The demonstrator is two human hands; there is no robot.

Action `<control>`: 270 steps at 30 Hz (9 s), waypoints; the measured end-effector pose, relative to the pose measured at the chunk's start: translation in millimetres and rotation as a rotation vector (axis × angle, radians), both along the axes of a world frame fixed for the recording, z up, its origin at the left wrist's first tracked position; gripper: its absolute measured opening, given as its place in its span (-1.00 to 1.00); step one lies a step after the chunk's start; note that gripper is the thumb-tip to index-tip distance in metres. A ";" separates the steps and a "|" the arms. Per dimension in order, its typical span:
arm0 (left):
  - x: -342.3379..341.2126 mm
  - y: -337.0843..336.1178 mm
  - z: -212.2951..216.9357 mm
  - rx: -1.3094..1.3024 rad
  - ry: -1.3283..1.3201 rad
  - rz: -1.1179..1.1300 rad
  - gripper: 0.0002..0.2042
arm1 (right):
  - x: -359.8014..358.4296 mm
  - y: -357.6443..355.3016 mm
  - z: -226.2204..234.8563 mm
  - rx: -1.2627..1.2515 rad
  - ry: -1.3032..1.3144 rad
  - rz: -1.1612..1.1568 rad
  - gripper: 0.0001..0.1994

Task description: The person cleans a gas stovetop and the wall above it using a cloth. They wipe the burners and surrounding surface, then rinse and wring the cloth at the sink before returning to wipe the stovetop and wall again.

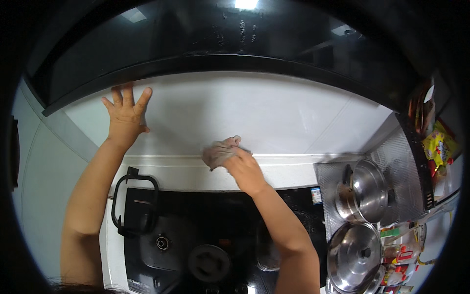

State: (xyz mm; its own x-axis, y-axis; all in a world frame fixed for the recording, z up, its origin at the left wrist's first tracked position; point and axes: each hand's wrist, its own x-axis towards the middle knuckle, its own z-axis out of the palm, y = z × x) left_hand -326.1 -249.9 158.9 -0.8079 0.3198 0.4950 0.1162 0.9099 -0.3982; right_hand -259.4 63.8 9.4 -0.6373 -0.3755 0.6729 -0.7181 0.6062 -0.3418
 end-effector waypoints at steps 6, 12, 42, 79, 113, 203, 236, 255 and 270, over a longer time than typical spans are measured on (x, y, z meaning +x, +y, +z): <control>0.4 7.2 2.8 0.031 -0.016 0.017 0.18 | 26.6 153.9 -44.1 -0.559 0.253 -0.888 -0.67; -3.5 1.5 -7.5 0.084 0.100 -0.106 0.19 | -23.4 173.0 -62.9 -1.401 -0.463 -0.997 -0.42; 12.5 133.6 -230.3 2.993 -1.194 0.493 -0.62 | -2.4 -42.4 -45.2 -0.001 -0.166 -0.427 -0.69; 15.3 125.4 -221.9 3.092 -1.122 0.559 -0.56 | -1.3 -9.1 -15.9 -0.056 -0.042 -0.391 -0.57; 14.5 133.9 -220.0 3.022 -1.171 0.500 -0.57 | -8.4 1.9 -45.0 -0.343 -0.286 -0.718 -0.83; 99.9 -36.8 -55.5 2.621 -0.909 0.191 -0.67 | -18.2 -232.6 -49.8 0.486 -0.707 -0.147 -0.75; 143.0 67.9 -124.0 2.845 -1.024 0.412 -0.68 | 34.9 73.2 -78.4 0.320 -0.547 -0.419 -0.70; 222.9 22.1 -85.9 2.913 -0.894 0.431 -0.68 | 27.1 -115.1 -60.4 -0.152 -0.837 -0.312 -0.70; 294.2 118.4 -82.5 2.803 -1.639 -0.261 -0.47 | 324.4 -46.3 73.5 -1.821 -1.073 0.332 -0.41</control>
State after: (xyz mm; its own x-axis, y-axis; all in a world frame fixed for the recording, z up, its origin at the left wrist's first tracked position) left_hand -31.8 -131.5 76.5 -0.7081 0.6226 -0.3333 -0.7060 -0.6153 0.3506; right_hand 65.0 17.5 82.9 -0.9857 -0.0430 -0.1626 0.1190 -0.8616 -0.4935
